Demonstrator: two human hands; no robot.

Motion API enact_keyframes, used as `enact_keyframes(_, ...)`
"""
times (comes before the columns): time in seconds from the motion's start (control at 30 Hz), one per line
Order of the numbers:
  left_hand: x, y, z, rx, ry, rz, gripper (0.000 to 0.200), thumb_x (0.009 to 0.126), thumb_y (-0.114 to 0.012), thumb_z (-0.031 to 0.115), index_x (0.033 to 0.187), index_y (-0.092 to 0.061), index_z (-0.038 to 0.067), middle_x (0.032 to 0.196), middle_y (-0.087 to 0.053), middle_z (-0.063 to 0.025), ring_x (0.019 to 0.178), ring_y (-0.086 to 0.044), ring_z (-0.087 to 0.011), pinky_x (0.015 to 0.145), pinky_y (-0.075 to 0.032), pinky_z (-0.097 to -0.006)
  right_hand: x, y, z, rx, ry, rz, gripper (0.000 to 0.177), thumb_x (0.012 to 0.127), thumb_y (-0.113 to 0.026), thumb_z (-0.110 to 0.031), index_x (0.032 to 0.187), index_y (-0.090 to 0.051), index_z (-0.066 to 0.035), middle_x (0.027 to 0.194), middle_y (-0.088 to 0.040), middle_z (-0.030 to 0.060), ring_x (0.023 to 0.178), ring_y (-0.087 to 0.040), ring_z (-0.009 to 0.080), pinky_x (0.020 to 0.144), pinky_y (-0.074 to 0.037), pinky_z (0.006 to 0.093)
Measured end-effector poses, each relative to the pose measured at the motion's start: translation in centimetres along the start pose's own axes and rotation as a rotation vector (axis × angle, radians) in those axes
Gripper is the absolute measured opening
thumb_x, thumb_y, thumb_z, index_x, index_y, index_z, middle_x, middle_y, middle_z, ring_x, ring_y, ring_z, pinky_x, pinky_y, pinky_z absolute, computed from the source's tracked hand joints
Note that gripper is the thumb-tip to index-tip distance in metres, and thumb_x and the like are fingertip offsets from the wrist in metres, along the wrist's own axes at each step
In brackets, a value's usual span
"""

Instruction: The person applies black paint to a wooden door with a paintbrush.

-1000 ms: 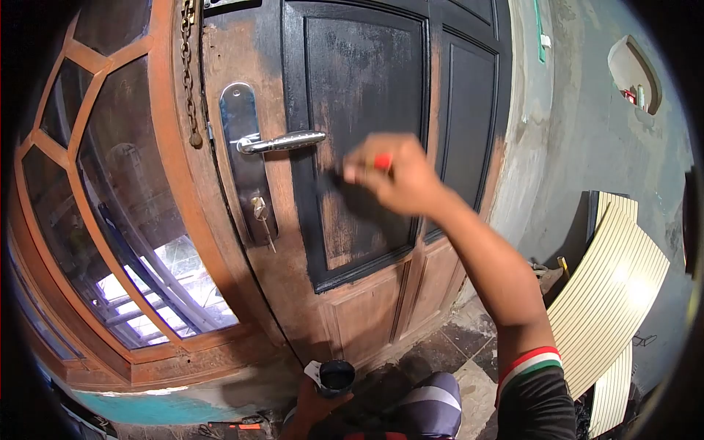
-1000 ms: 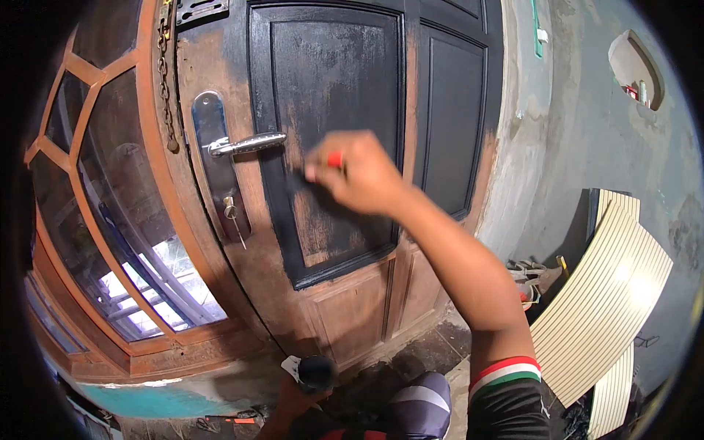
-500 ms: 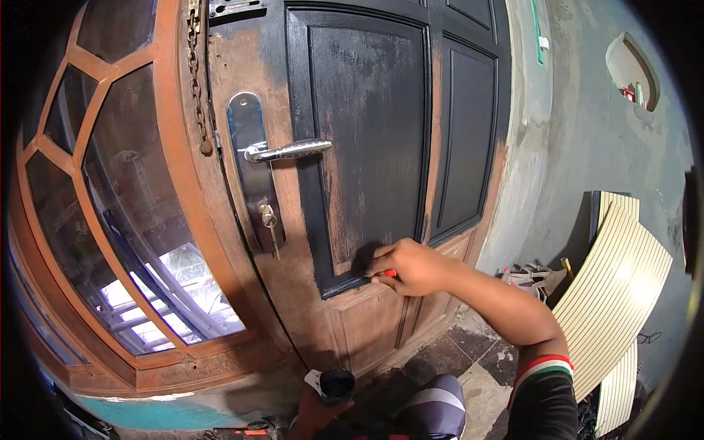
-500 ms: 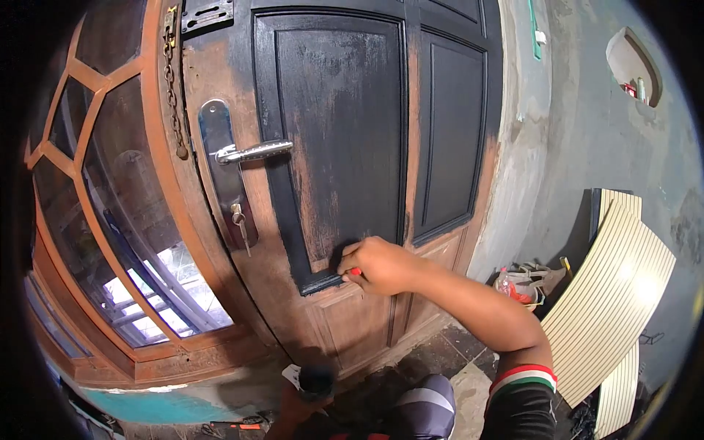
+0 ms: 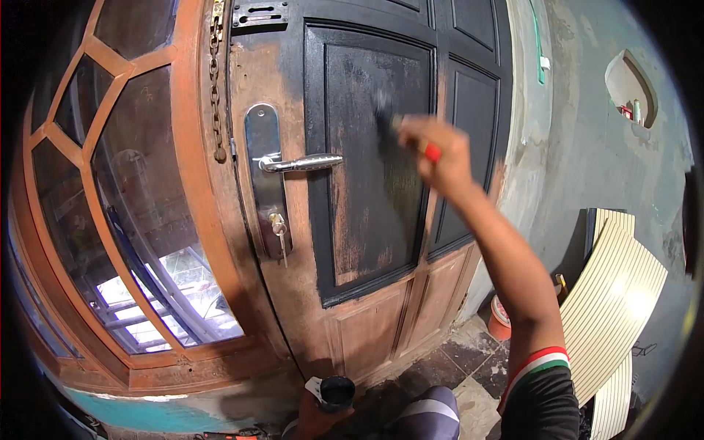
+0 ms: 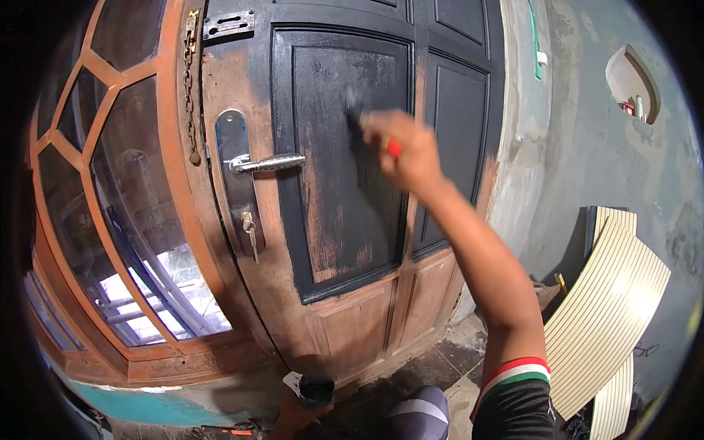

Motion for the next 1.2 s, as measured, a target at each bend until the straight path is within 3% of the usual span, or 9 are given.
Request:
enact_keyframes(0.13,-0.4,0.7,-0.8,0.063,-0.014,0.030,0.079,0.067,-0.106,0.021,0.134,-0.067,0.008,0.127,-0.074,-0.0076,0.121,-0.070,-0.0252,0.108,-0.056,-0.0422,-10.0,-0.7,-6.0,0.170,-0.215,-0.380,0.062,0.071,-0.068,0.012,0.131,-0.074,-0.001,0.109,-0.077,0.0177,0.099,-0.077,0.0400,0.084,-0.063,0.0438)
enact_keyframes(0.23,-0.2,1.2,-4.1,0.017,-0.038,0.023,0.084,0.067,-0.107,0.024,0.136,-0.064,0.007,0.130,-0.073,-0.0087,0.123,-0.069,-0.0266,0.110,-0.055,-0.0432,-11.3,-0.5,-7.0,0.420,-0.442,-0.891,0.024,0.087,-0.078,0.001,0.109,-0.083,-0.002,0.096,-0.080,0.0175,0.092,-0.078,0.0364,0.085,-0.062,0.0446)
enact_keyframes(0.37,0.2,1.4,-1.4,0.090,-0.052,0.030,0.091,0.066,-0.108,0.031,0.139,-0.059,0.007,0.131,-0.071,-0.0111,0.125,-0.069,-0.0293,0.110,-0.054,-0.0444,-5.3,0.3,-2.0,0.306,-0.303,-0.727,0.017,0.097,-0.082,-0.022,0.106,-0.084,-0.007,0.098,-0.082,0.0121,0.087,-0.078,0.0303,0.079,-0.061,0.0409)
enact_keyframes(0.47,0.3,1.4,-3.2,0.132,-0.095,0.049,0.092,0.066,-0.108,0.033,0.139,-0.060,0.007,0.130,-0.071,-0.0110,0.124,-0.069,-0.0293,0.110,-0.054,-0.0445,2.2,2.4,2.9,0.157,-0.338,-0.391,0.015,0.096,-0.083,-0.017,0.107,-0.085,-0.007,0.105,-0.083,0.0137,0.097,-0.081,0.0282,0.088,-0.062,0.0382)
enact_keyframes(0.63,-0.2,0.5,-2.5,0.069,-0.099,0.062,0.079,0.068,-0.106,0.017,0.136,-0.066,0.008,0.129,-0.073,-0.0069,0.122,-0.070,-0.0249,0.109,-0.055,-0.0436,4.0,3.5,4.5,-0.034,-0.295,0.180,0.020,0.096,-0.082,-0.012,0.115,-0.085,-0.009,0.104,-0.084,0.0117,0.093,-0.081,0.0270,0.082,-0.063,0.0332)
enact_keyframes(0.8,-0.3,0.4,-2.9,-0.031,-0.025,0.009,0.078,0.067,-0.106,0.015,0.134,-0.067,0.007,0.126,-0.074,-0.0066,0.118,-0.071,-0.0242,0.106,-0.057,-0.0428,-11.0,0.6,-4.0,-0.017,-0.111,-0.176,0.059,0.073,-0.072,0.008,0.130,-0.077,-0.006,0.101,-0.082,0.0097,0.086,-0.078,0.0281,0.077,-0.060,0.0417)
enact_keyframes(0.97,0.1,1.2,-2.1,0.023,-0.067,0.007,0.078,0.068,-0.106,0.017,0.134,-0.065,0.006,0.126,-0.073,-0.0090,0.118,-0.071,-0.0251,0.106,-0.057,-0.0420,-21.0,0.0,-7.9,0.198,-0.419,-0.848,0.018,0.089,-0.079,-0.009,0.106,-0.086,-0.010,0.106,-0.084,0.0114,0.088,-0.080,0.0310,0.078,-0.061,0.0429)
enact_keyframes(1.0,0.1,1.4,-1.7,0.079,-0.054,-0.001,0.079,0.068,-0.106,0.020,0.134,-0.064,0.006,0.127,-0.073,-0.0099,0.119,-0.071,-0.0259,0.106,-0.056,-0.0420,-19.5,0.3,-7.3,0.245,-0.508,-0.878,0.013,0.095,-0.079,-0.022,0.102,-0.085,-0.013,0.104,-0.084,0.0099,0.088,-0.079,0.0326,0.077,-0.061,0.0431)
enact_keyframes(1.2,1.7,0.4,-2.4,0.025,-0.132,-0.002,0.073,0.069,-0.105,0.017,0.130,-0.067,0.006,0.124,-0.073,-0.0081,0.115,-0.071,-0.0244,0.103,-0.057,-0.0404,-7.9,3.6,2.3,0.104,-0.458,-0.278,0.016,0.099,-0.080,-0.023,0.107,-0.084,-0.010,0.105,-0.083,0.0123,0.093,-0.079,0.0338,0.083,-0.061,0.0413)
Point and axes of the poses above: each hand's wrist, its own x-axis towards the middle knuckle, its own y-axis out of the back of the hand, z = x × y, the point moved 4 cm from there along x, towards the middle knuckle
